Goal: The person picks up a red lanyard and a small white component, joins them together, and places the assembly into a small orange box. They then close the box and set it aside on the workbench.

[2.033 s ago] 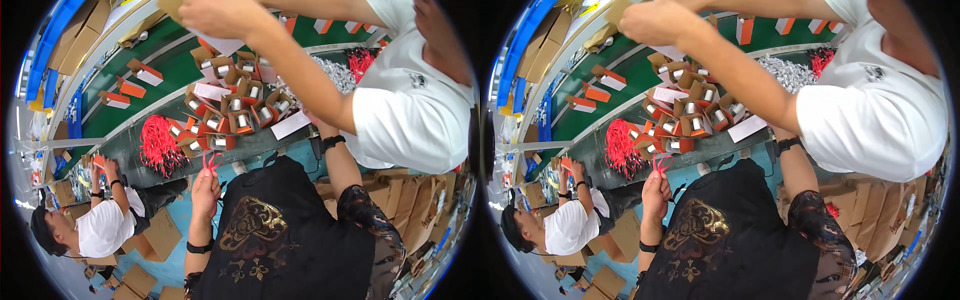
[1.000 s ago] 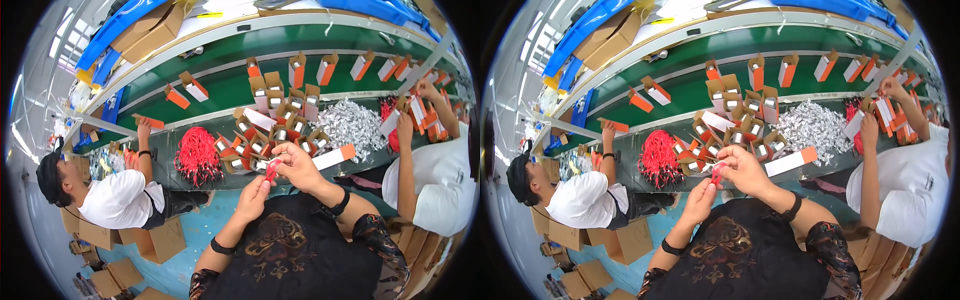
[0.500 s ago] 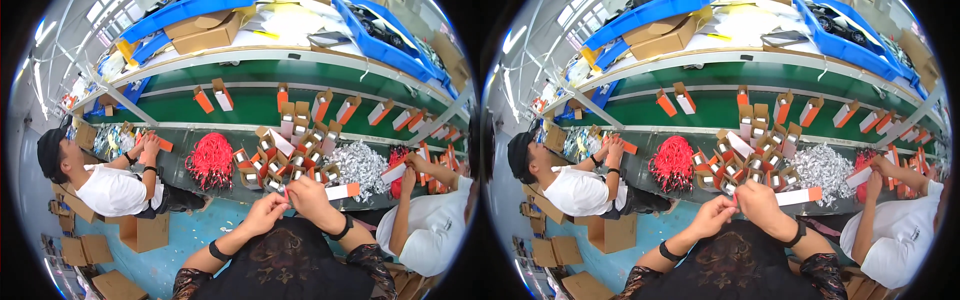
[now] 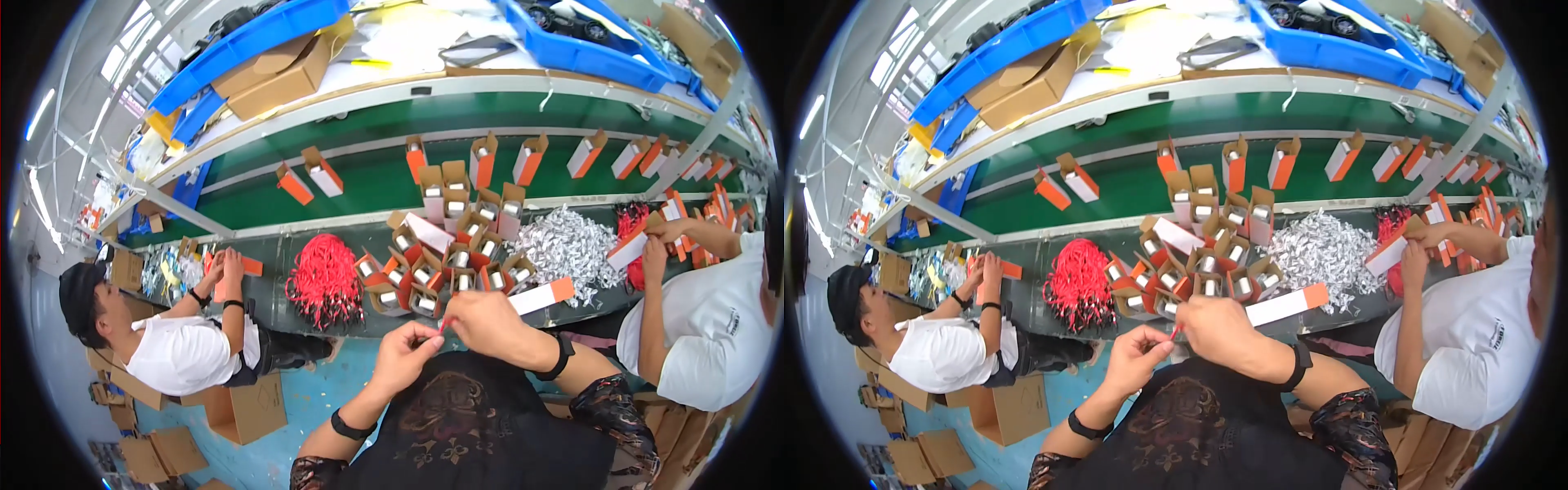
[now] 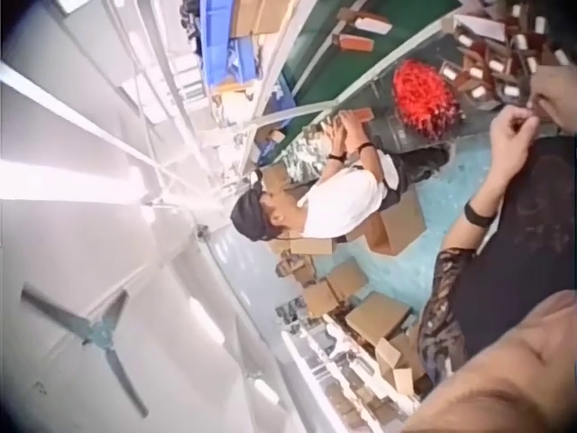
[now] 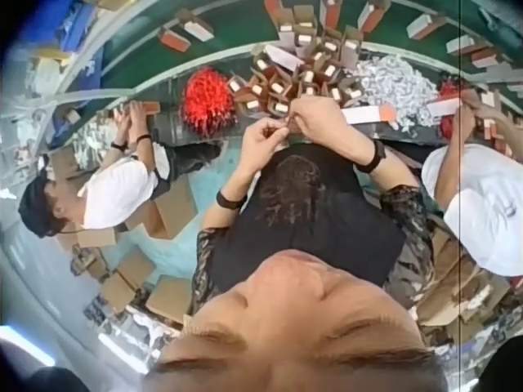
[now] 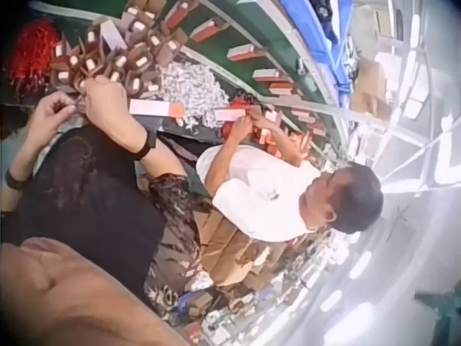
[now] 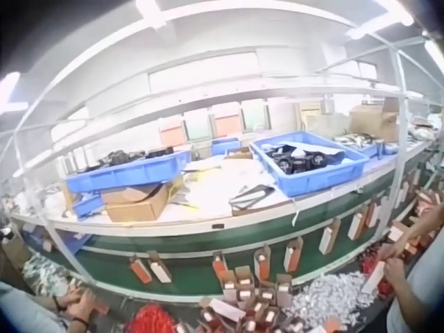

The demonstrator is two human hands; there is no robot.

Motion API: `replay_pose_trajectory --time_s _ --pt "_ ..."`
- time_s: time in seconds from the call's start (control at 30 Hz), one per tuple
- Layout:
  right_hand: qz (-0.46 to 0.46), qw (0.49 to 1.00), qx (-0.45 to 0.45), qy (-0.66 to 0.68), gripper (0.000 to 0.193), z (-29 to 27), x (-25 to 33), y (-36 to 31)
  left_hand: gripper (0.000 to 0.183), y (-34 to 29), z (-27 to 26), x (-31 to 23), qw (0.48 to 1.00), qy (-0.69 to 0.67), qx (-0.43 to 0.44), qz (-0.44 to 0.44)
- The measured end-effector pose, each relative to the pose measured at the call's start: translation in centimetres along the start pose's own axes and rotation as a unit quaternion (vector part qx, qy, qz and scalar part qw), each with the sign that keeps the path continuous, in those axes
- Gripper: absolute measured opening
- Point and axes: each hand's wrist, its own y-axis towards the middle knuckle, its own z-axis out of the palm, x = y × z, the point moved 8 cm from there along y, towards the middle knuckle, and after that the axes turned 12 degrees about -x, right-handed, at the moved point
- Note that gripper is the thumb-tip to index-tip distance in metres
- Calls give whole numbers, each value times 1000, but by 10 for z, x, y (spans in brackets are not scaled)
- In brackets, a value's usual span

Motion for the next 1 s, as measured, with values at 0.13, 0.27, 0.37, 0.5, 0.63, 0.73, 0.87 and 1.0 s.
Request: replay_pose_trajectory --time_s 0.13,0.27,0.37,0.5,0.63,0.73,0.87,1.0 --pt "-14 972 -221 83 10 -18 5 6 20 -1 18 -11 972 -233 -32 -14" --pt "317 711 -132 613 9 34 -36 -5 15 3 24 -4 878 -461 41 -126" --pt "381 625 26 681 9 55 -27 -8 13 5 12 10 864 -486 37 -128" --pt "333 772 253 479 5 68 -7 -6 12 -7 -5 32 889 -430 55 -148" --pt "140 950 236 152 5 80 12 14 19 -8 -29 63 944 -300 -24 -137" --pt "52 991 93 83 7 108 13 19 42 -5 -47 60 969 -234 -73 -44" --pt "-24 999 3 36 13 150 7 31 66 5 -79 45 960 83 -192 184" --pt "-70 995 28 -61 9 199 -9 33 77 33 -86 88 954 127 -212 167"
